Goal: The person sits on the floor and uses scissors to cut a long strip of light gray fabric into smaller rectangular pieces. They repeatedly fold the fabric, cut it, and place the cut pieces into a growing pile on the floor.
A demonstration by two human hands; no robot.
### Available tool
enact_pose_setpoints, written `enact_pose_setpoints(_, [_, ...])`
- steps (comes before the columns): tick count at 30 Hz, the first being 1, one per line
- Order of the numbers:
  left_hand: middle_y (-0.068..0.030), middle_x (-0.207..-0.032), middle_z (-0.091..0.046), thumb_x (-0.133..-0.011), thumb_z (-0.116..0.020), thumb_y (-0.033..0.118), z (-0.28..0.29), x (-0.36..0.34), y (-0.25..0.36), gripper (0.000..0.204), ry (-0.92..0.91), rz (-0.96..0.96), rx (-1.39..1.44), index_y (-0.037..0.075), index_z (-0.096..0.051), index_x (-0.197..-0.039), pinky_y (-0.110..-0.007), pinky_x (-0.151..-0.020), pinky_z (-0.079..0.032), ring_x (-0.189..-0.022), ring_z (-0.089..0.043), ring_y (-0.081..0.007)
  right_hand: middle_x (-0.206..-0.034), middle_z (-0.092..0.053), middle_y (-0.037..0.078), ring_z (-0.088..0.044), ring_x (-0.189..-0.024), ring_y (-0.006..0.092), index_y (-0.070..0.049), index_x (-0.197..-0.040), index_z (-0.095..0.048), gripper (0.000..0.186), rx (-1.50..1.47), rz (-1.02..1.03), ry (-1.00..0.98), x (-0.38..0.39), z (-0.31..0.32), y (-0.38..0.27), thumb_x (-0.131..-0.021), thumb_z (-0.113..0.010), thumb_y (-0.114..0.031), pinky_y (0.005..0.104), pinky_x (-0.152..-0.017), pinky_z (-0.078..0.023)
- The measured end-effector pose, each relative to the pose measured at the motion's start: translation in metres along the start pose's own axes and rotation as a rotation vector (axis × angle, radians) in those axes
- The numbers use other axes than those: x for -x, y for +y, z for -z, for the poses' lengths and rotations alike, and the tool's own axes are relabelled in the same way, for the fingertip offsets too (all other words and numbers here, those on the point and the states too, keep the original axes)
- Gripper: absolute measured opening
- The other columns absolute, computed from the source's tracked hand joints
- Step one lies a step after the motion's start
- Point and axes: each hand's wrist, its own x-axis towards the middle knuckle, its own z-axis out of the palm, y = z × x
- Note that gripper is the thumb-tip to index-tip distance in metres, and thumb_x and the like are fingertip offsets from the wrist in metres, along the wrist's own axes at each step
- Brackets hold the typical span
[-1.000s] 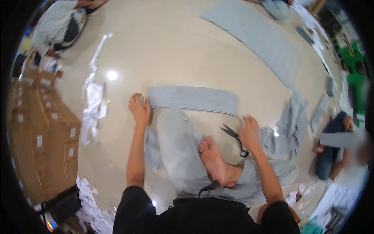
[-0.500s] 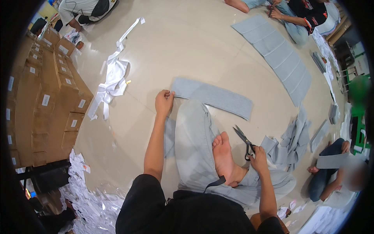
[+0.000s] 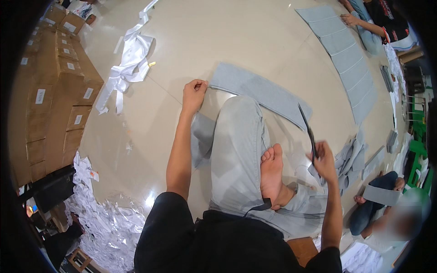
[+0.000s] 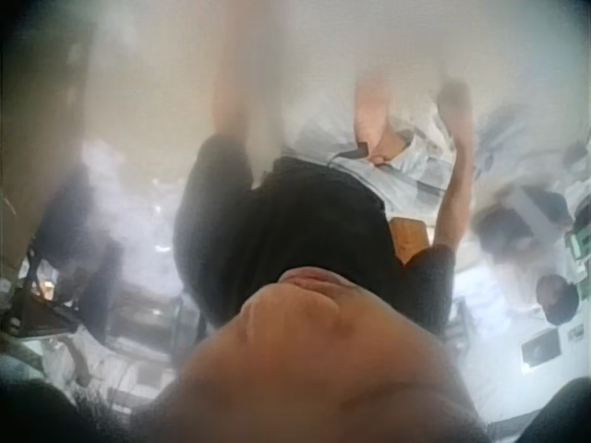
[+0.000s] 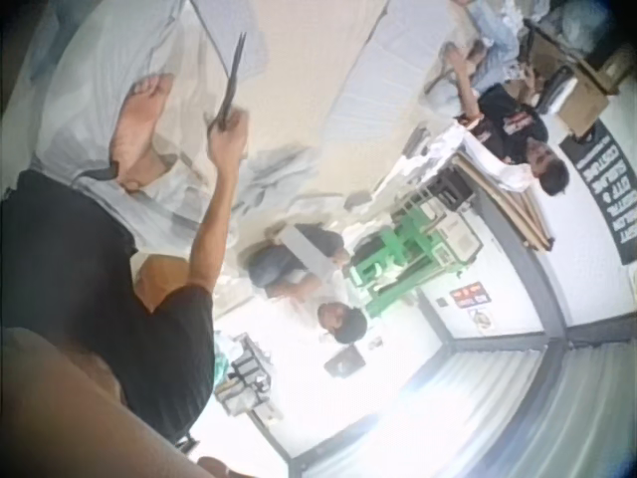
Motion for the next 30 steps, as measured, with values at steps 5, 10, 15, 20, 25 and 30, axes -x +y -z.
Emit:
enact_pose_setpoints(5, [-0.0026,-0.078,-0.068,-0.099,-0.071,0.02,0.003,0.0,-0.002,0.026,0.021,0.004,0.049,-0.006,-0.072,-0.097,-0.025,-0.066,-0.047,-0.069,-0.056,-0.0075,-0.086,-0.064,0.013,-0.063,-0.078,0.03,-0.003,-0.105,-0.056,0.055,0.43,0.331,0.023,-0.122,-0.012,-0.11,-0.077,-0.088,-0.038,0.041,-0.068,-0.05])
enact_pose_setpoints(10, [0.001,-0.077,-0.065,-0.101,-0.069,0.019,0.002,0.002,-0.001,0.026,0.009,0.013,0.114,-0.006,-0.071,-0.096,-0.023,-0.063,-0.045,-0.068,-0.053,-0.0051,-0.092,-0.067,0.012,-0.067,-0.09,0.0335,-0.005,-0.104,-0.056,0.045,0.655,0.594,-0.185,-0.206,-0.052,-0.147,-0.077,-0.084,-0.027,0.0453,-0.071,-0.053])
enact_pose_setpoints(15, [0.0015,-0.078,-0.064,-0.101,-0.07,0.02,0.004,0.003,-0.002,0.026,0.029,0.017,0.15,-0.006,-0.07,-0.097,-0.022,-0.063,-0.043,-0.069,-0.052,-0.0036,-0.093,-0.068,0.013,-0.068,-0.09,0.0334,-0.005,-0.101,-0.054,0.037,0.748,0.7,-0.313,-0.232,-0.093,-0.166,-0.075,-0.078,-0.016,0.046,-0.072,-0.056])
enact_pose_setpoints(20, [0.0035,-0.083,-0.064,-0.102,-0.07,0.022,0.008,0.003,0.0,0.026,-0.003,0.064,0.143,-0.003,-0.072,-0.098,-0.021,-0.067,-0.043,-0.074,-0.052,-0.0033,-0.088,-0.068,0.013,-0.069,-0.085,0.0337,-0.005,-0.103,-0.055,0.037,0.783,0.743,-0.323,-0.243,-0.111,-0.167,-0.076,-0.077,-0.018,0.046,-0.071,-0.056])
enact_pose_setpoints(25, [0.0025,-0.081,-0.064,-0.102,-0.069,0.02,0.007,0.003,0.0,0.025,0.014,0.02,0.184,-0.005,-0.07,-0.097,-0.02,-0.064,-0.043,-0.071,-0.052,-0.0024,-0.086,-0.068,0.013,-0.069,-0.083,0.0337,-0.005,-0.103,-0.055,0.035,0.788,0.732,-0.335,-0.244,-0.113,-0.167,-0.077,-0.075,-0.015,0.0456,-0.07,-0.056])
enact_pose_setpoints(30, [0.002,-0.081,-0.065,-0.102,-0.069,0.02,0.007,0.002,-0.002,0.025,-0.002,0.022,0.19,-0.005,-0.07,-0.097,-0.02,-0.065,-0.044,-0.071,-0.054,-0.0026,-0.093,-0.068,0.011,-0.068,-0.092,0.0334,-0.006,-0.104,-0.052,0.042,0.833,0.666,-0.387,-0.244,-0.117,-0.17,-0.078,-0.083,-0.014,0.0453,-0.075,-0.056])
